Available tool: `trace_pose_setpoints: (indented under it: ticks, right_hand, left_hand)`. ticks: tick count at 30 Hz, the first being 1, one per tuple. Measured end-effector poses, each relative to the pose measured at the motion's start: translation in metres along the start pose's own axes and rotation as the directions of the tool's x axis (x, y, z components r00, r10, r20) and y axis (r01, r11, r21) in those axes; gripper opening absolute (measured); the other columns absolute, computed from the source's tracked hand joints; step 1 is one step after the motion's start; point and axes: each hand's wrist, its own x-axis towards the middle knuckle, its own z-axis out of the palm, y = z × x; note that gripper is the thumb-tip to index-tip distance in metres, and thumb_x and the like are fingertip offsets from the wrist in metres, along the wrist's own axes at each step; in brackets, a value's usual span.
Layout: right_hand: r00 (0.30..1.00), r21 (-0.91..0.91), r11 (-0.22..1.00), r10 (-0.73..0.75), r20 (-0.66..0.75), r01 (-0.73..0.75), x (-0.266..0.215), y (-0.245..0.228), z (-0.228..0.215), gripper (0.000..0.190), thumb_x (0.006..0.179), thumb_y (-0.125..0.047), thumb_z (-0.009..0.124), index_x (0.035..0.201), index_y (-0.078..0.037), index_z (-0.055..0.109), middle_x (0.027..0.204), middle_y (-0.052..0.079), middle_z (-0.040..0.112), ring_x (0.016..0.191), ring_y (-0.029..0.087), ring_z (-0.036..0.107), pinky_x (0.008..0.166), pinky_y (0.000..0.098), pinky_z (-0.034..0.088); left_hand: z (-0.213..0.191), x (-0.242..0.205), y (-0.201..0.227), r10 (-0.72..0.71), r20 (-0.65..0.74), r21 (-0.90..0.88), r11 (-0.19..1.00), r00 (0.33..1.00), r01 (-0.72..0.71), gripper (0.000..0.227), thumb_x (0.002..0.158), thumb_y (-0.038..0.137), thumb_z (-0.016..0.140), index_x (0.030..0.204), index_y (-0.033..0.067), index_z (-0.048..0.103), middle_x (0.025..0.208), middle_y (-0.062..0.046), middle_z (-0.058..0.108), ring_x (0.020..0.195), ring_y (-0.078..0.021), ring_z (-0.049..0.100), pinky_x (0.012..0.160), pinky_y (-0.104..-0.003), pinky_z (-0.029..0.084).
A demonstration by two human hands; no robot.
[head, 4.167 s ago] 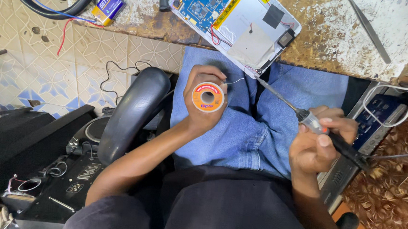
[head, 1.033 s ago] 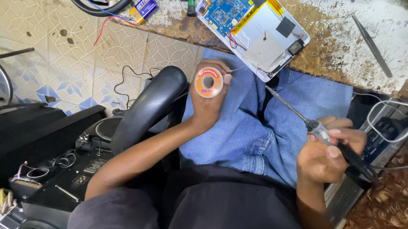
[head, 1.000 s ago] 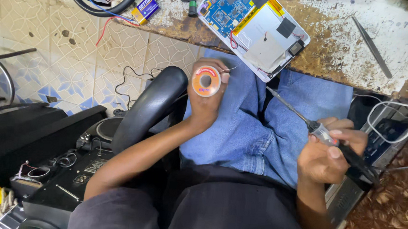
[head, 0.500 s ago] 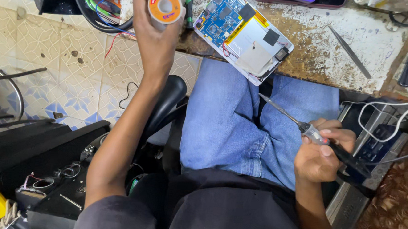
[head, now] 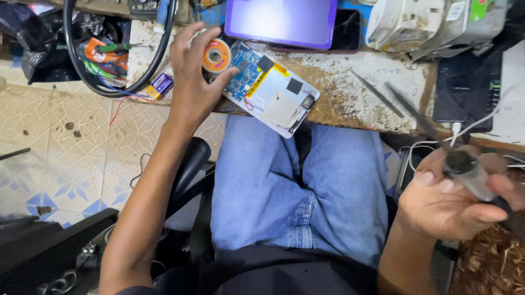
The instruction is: The person sits in a chair with an electronic device on their lap and uses a soldering iron to apply solder to wires and components. They handle a spool of solder wire and manipulate the device's internal parts while seated.
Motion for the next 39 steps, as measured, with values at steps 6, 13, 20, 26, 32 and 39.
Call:
trace_pose_setpoints:
  ticks: [6, 13, 20, 26, 32, 39]
  right_hand:
    - [0.985, 0.149, 0.977, -0.162, 0.063, 0.152, 0.065, 0.006, 0.037, 0.056, 0.104, -0.062, 0.044, 0.129, -0.016, 0.065, 0.114, 0.006, 0.065, 0.087, 0.022, 0.065, 0.054, 0.0284, 0.052]
    - [0.984, -0.072, 0.982, -0.176, 0.012, 0.177, 0.090, 0.029, 0.084, 0.045, 0.110, -0.042, 0.053, 0.139, -0.008, 0.049, 0.107, 0.032, 0.050, 0.082, 0.040, 0.050, 0.063, 0.0437, 0.043]
    - [0.979, 0.043, 0.979, -0.202, 0.012, 0.201, 0.064, 0.019, 0.065, 0.044, 0.109, -0.030, 0.053, 0.152, -0.024, 0.053, 0.099, 0.030, 0.049, 0.069, 0.038, 0.046, 0.054, 0.0478, 0.045]
    - [0.976, 0.137, 0.973, -0.199, 0.085, 0.186, 0.005, 0.007, 0.021, 0.028, 0.108, -0.031, 0.051, 0.132, -0.018, 0.056, 0.082, 0.006, 0.058, 0.069, 0.017, 0.059, 0.051, 0.0302, 0.055]
    - [0.992, 0.032, 0.992, 0.120, 0.028, -0.121, -0.059, -0.005, 0.017, 0.027, 0.106, -0.033, 0.054, 0.127, -0.017, 0.049, 0.082, 0.013, 0.052, 0.057, 0.021, 0.051, 0.050, 0.0313, 0.046]
    - [0.980, -0.050, 0.981, 0.188, 0.060, -0.185, -0.078, -0.004, 0.007, 0.027, 0.107, -0.030, 0.052, 0.128, -0.014, 0.052, 0.085, 0.013, 0.055, 0.069, 0.021, 0.056, 0.055, 0.0308, 0.052]
  left_hand:
    - [-0.003, -0.023, 0.048, 0.151, -0.398, 0.199, 0.977, 0.905, -0.075, 0.019, 0.105, 0.019, 0.071, 0.119, 0.0070, 0.067, 0.132, -0.015, 0.052, 0.130, -0.0380, 0.050, 0.115, -0.053, 0.035]
    - [0.011, -0.036, 0.079, 0.148, -0.201, 0.003, 0.989, 0.968, -0.151, 0.004, 0.103, 0.007, 0.067, 0.104, 0.0027, 0.067, 0.101, -0.013, 0.061, 0.095, -0.0301, 0.057, 0.088, -0.041, 0.041]
    - [0.024, -0.037, 0.078, 0.028, -0.040, -0.035, 0.999, 0.999, -0.029, 0.005, 0.102, 0.009, 0.066, 0.104, 0.0044, 0.068, 0.096, -0.011, 0.058, 0.092, -0.0271, 0.054, 0.085, -0.038, 0.041]
    - [0.032, -0.037, 0.068, -0.020, 0.076, -0.099, 0.995, 0.997, 0.027, 0.013, 0.098, -0.006, 0.060, 0.108, 0.0016, 0.065, 0.101, -0.014, 0.058, 0.095, -0.0300, 0.059, 0.082, -0.040, 0.046]
    - [0.039, -0.038, 0.069, -0.095, 0.186, -0.069, 0.992, 0.978, 0.109, 0.015, 0.097, -0.002, 0.063, 0.111, 0.0032, 0.064, 0.101, -0.013, 0.055, 0.087, -0.0273, 0.058, 0.077, -0.039, 0.047]
    - [0.054, -0.044, 0.078, -0.088, 0.114, 0.072, 0.994, 0.990, 0.081, 0.009, 0.099, 0.009, 0.068, 0.101, 0.0050, 0.061, 0.096, -0.012, 0.053, 0.090, -0.0317, 0.053, 0.080, -0.042, 0.042]
